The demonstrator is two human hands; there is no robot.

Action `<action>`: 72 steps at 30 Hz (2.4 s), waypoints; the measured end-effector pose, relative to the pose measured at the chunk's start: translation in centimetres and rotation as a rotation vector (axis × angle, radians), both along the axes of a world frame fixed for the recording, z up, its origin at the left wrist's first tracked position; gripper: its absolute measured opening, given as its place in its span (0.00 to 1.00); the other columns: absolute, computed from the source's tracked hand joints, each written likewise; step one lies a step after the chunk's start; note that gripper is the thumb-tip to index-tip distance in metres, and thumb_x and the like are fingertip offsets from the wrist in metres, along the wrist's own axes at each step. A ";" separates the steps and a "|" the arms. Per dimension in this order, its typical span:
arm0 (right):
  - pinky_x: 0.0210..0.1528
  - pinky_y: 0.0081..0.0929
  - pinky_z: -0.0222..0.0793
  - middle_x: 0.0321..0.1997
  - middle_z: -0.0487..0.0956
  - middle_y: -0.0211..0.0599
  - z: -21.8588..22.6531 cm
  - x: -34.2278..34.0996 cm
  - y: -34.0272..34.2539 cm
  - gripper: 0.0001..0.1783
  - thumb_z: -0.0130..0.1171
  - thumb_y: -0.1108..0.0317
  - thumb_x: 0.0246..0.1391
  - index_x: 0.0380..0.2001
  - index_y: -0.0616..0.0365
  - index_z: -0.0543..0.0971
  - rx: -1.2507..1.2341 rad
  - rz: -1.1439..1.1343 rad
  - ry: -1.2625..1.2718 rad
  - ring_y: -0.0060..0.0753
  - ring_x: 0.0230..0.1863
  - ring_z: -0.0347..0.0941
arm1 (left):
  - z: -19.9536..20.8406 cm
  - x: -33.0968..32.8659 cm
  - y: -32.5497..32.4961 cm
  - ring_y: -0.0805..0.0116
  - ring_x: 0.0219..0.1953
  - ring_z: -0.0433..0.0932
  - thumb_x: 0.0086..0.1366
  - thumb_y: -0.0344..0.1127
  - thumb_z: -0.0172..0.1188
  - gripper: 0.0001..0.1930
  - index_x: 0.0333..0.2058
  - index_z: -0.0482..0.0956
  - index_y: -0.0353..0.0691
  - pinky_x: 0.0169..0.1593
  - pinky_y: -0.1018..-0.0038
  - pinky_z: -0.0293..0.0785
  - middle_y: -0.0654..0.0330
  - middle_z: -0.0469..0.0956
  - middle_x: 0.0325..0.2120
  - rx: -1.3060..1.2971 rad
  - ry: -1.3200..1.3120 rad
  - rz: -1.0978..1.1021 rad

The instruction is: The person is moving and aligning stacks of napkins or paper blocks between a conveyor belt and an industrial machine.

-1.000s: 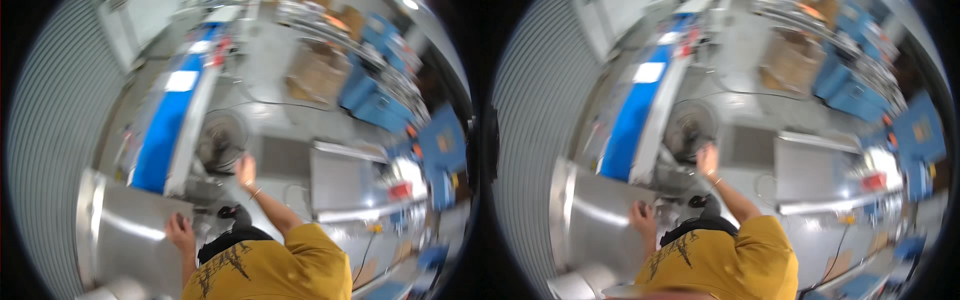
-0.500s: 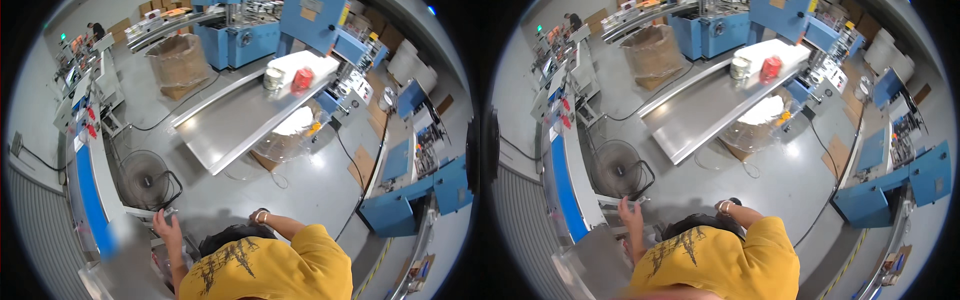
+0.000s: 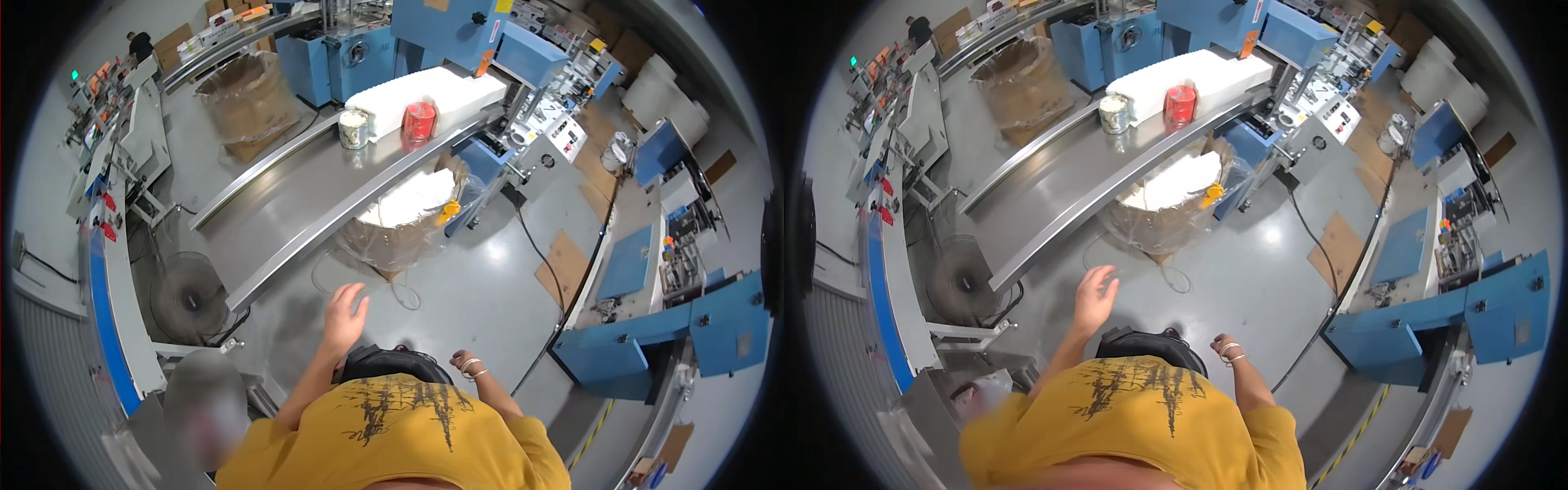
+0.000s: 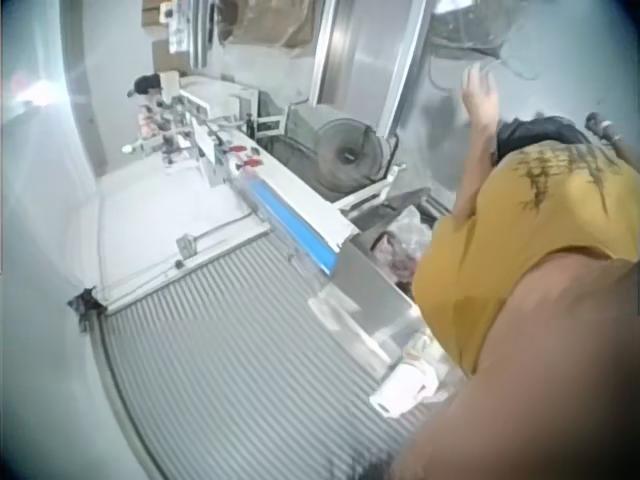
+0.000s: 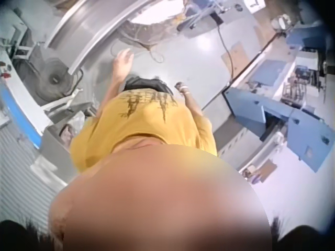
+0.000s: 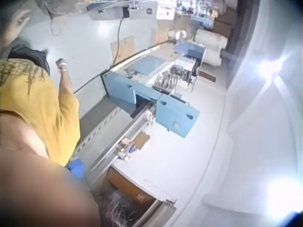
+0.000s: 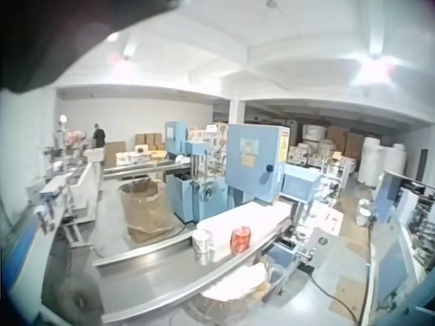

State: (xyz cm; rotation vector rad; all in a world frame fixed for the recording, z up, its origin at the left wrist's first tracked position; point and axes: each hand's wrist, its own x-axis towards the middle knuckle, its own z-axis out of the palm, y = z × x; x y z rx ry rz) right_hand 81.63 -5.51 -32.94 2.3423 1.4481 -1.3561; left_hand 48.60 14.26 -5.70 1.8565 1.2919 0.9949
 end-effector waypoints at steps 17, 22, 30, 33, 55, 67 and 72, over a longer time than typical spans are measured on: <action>0.36 0.36 0.72 0.33 0.79 0.47 26.6 1.0 40.9 0.11 0.58 0.66 0.54 0.40 0.57 0.79 1.172 -0.133 0.219 0.45 0.32 0.77 | 1.8 8.7 24.9 0.47 0.45 0.74 0.55 0.28 0.61 0.18 0.46 0.75 0.36 0.50 0.62 0.71 0.48 0.76 0.42 0.255 0.152 0.077; 0.37 0.37 0.74 0.35 0.79 0.44 31.4 2.4 52.3 0.10 0.59 0.65 0.53 0.39 0.52 0.80 1.299 -0.035 -0.037 0.46 0.35 0.77 | 3.9 12.6 31.0 0.49 0.42 0.76 0.57 0.31 0.61 0.17 0.46 0.76 0.36 0.47 0.65 0.72 0.50 0.77 0.42 0.119 0.156 0.059; 0.38 0.40 0.76 0.48 0.74 0.39 30.4 9.4 59.0 0.13 0.59 0.66 0.49 0.39 0.40 0.82 1.133 0.058 -0.509 0.47 0.39 0.77 | 0.6 25.9 40.8 0.40 0.46 0.70 0.57 0.39 0.63 0.29 0.57 0.68 0.43 0.48 0.54 0.71 0.39 0.69 0.44 0.234 0.188 -0.072; 0.38 0.39 0.75 0.48 0.73 0.38 30.6 10.8 58.7 0.13 0.58 0.69 0.48 0.39 0.42 0.82 1.124 0.086 -0.462 0.47 0.40 0.77 | -0.3 27.4 43.0 0.40 0.43 0.71 0.55 0.43 0.65 0.32 0.58 0.65 0.46 0.46 0.53 0.72 0.39 0.68 0.42 0.181 0.257 -0.048; 0.36 0.34 0.75 0.52 0.69 0.46 32.0 14.4 58.4 0.20 0.64 0.71 0.47 0.46 0.46 0.80 1.091 0.389 -0.139 0.41 0.33 0.76 | 0.5 30.4 37.5 0.48 0.36 0.76 0.55 0.46 0.64 0.30 0.54 0.66 0.45 0.38 0.56 0.74 0.45 0.71 0.38 0.083 0.349 0.147; 0.56 0.40 0.64 0.54 0.71 0.45 33.7 1.5 62.5 0.19 0.64 0.72 0.43 0.43 0.51 0.80 1.288 0.752 0.295 0.50 0.55 0.67 | 3.8 19.3 36.4 0.47 0.52 0.67 0.47 0.36 0.69 0.37 0.56 0.63 0.38 0.53 0.54 0.65 0.48 0.68 0.49 0.101 0.349 0.648; 0.60 0.47 0.57 0.60 0.67 0.48 32.2 -3.4 65.3 0.25 0.59 0.72 0.44 0.50 0.51 0.76 1.304 1.021 0.035 0.55 0.62 0.60 | 1.6 13.4 41.0 0.49 0.57 0.64 0.39 0.38 0.71 0.42 0.55 0.63 0.34 0.57 0.53 0.59 0.46 0.66 0.51 0.232 0.365 0.559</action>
